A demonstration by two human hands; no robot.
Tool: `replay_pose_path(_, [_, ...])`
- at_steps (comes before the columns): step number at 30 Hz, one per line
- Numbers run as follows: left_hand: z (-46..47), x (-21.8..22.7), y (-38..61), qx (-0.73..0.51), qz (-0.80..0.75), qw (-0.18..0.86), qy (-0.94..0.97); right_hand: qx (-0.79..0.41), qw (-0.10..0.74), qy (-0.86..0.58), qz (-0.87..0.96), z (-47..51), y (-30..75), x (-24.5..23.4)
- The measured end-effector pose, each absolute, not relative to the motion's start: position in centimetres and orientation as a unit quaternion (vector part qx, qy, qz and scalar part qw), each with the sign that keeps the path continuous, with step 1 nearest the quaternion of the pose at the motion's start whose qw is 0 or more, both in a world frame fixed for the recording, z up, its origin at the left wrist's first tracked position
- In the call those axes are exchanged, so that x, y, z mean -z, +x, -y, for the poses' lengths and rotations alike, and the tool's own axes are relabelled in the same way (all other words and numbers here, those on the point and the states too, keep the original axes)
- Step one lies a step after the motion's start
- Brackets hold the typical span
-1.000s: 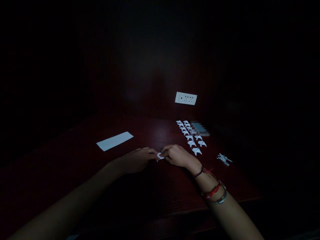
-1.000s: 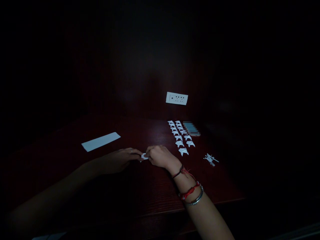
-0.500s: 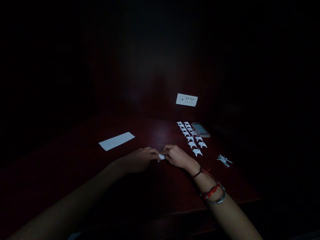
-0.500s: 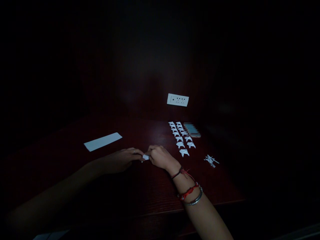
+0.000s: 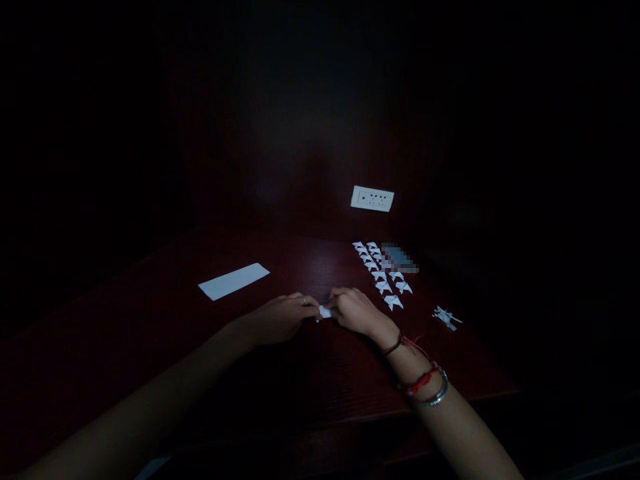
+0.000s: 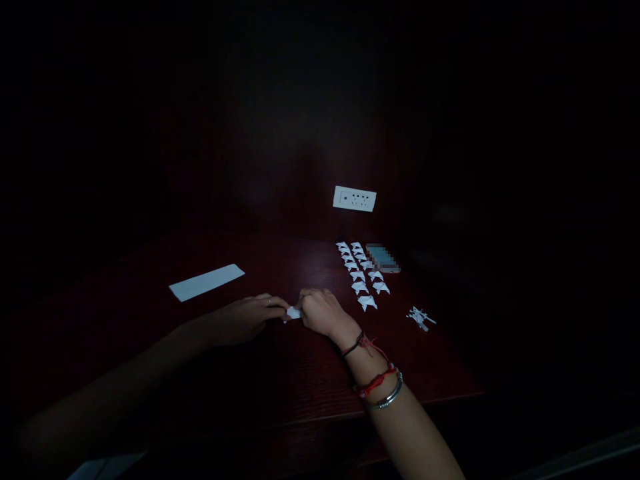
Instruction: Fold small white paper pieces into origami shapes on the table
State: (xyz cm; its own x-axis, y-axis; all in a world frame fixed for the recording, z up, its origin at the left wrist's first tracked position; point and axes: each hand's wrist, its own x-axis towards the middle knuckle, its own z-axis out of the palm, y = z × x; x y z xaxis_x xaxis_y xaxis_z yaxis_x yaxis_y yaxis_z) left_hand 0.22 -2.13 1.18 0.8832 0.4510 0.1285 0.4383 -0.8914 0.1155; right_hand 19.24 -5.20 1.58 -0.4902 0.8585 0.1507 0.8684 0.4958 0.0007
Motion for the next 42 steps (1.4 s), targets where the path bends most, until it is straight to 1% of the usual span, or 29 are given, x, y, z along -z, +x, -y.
replay_pose_path(15, [1.9,-0.9,0.2,-0.103,-0.215,0.056,0.97,-0.026,0.147,-0.51,0.847,5.1,20.2,-1.2])
replay_pose_path(24, [2.2,-1.0,0.0,-0.104,-0.222,0.059,0.968,-0.009,0.135,-0.53,0.837,5.2,19.9,-1.5])
replay_pose_path(29, [2.1,-0.9,-0.1,-0.104,-0.227,0.069,0.966,0.025,0.134,-0.558,0.818,4.9,20.9,-1.2])
replay_pose_path(33, [2.0,-0.7,-0.2,-0.106,-0.223,0.069,0.967,0.029,0.183,-0.527,0.83,4.4,21.7,-1.0])
replay_pose_path(36, [2.0,-0.7,-0.1,-0.112,-0.221,0.064,0.967,0.001,0.222,-0.484,0.846,4.0,21.3,-0.8])
replay_pose_path(42, [1.9,-0.8,0.3,-0.12,-0.208,0.03,0.97,-0.056,0.235,-0.446,0.862,3.3,20.6,0.0])
